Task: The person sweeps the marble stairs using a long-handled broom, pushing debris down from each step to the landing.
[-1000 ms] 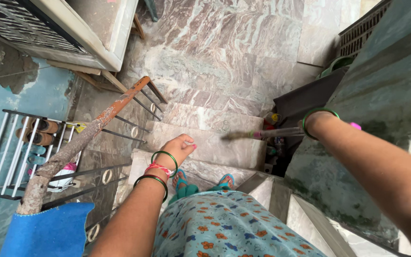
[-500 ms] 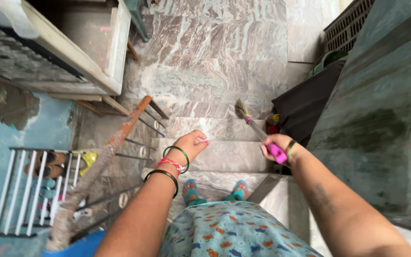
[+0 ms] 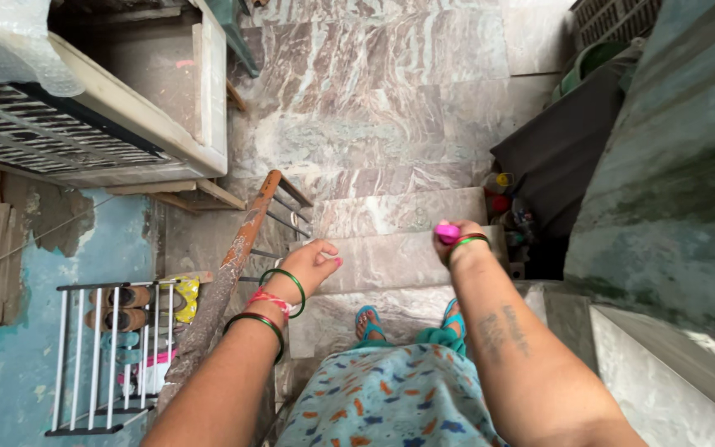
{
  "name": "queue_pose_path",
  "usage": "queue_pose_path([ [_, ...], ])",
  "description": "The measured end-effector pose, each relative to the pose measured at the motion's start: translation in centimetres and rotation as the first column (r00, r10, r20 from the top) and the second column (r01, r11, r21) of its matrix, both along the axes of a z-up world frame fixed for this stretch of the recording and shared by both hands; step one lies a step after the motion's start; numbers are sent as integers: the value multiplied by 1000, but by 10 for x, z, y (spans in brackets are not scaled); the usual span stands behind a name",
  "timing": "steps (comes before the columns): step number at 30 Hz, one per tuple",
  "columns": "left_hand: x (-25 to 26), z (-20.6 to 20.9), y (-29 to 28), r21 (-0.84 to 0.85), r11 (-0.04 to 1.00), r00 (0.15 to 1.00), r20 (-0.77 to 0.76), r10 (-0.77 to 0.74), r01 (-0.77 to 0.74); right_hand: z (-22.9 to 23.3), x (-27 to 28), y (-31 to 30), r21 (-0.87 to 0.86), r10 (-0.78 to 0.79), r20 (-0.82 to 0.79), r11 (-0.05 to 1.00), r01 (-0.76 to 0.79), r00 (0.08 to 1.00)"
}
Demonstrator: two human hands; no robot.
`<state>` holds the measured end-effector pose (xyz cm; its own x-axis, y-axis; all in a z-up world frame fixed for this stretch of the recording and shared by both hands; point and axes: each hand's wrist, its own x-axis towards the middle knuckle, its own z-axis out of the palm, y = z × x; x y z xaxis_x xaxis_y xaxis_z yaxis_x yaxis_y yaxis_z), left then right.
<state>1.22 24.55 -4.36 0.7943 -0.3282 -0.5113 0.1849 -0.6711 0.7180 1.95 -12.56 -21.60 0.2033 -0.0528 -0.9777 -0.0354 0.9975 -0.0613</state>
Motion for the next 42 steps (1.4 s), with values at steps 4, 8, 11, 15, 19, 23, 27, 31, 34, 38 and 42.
queue_pose_path([
  [4, -4, 5, 16, 11, 1000, 1000, -24, -7, 8, -28, -43, -31, 107, 78, -69, 992, -70, 995],
  [8, -6, 3, 28, 31, 999, 998, -59, -12, 14, -48, -90, -26, 93, 203, 6, 975, -202, 979],
  [11, -8, -2, 27, 50, 998, 999, -35, -23, 24, -55, -102, -2, 75, 368, 35, 926, -370, 929],
  [15, -4, -2, 14, 46, 997, 996, -57, -66, 68, -59, -121, 19, -25, 517, 107, 855, -517, 849],
  [19, 1, -4, -5, 12, 995, 994, -37, -99, 100, -54, -134, 19, 52, 529, 99, 843, -535, 843],
  [23, 2, -2, -16, -4, 994, 992, -54, -112, 112, -39, -130, 2, -37, 596, 177, 799, -600, 783],
  [27, 2, -1, -21, -3, 991, 989, -64, -134, 135, -9, -130, -17, -65, 600, 65, 800, -597, 797],
  [31, 3, -2, -22, 6, 992, 989, -81, -128, 129, 4, -143, -35, -98, 607, -16, 790, -605, 795],
  [34, 4, -4, -18, -15, 993, 989, -82, -120, 119, -10, -153, -50, -131, 584, -70, 798, -588, 809],
  [38, -1, -7, -7, -5, 995, 992, -69, -104, 104, -27, -170, -70, -164, 549, -120, 811, -562, 827],
  [42, -10, -16, 9, 40, 993, 993, -40, -113, 115, -28, -186, -88, -150, 716, -115, 673, -725, 689],
])
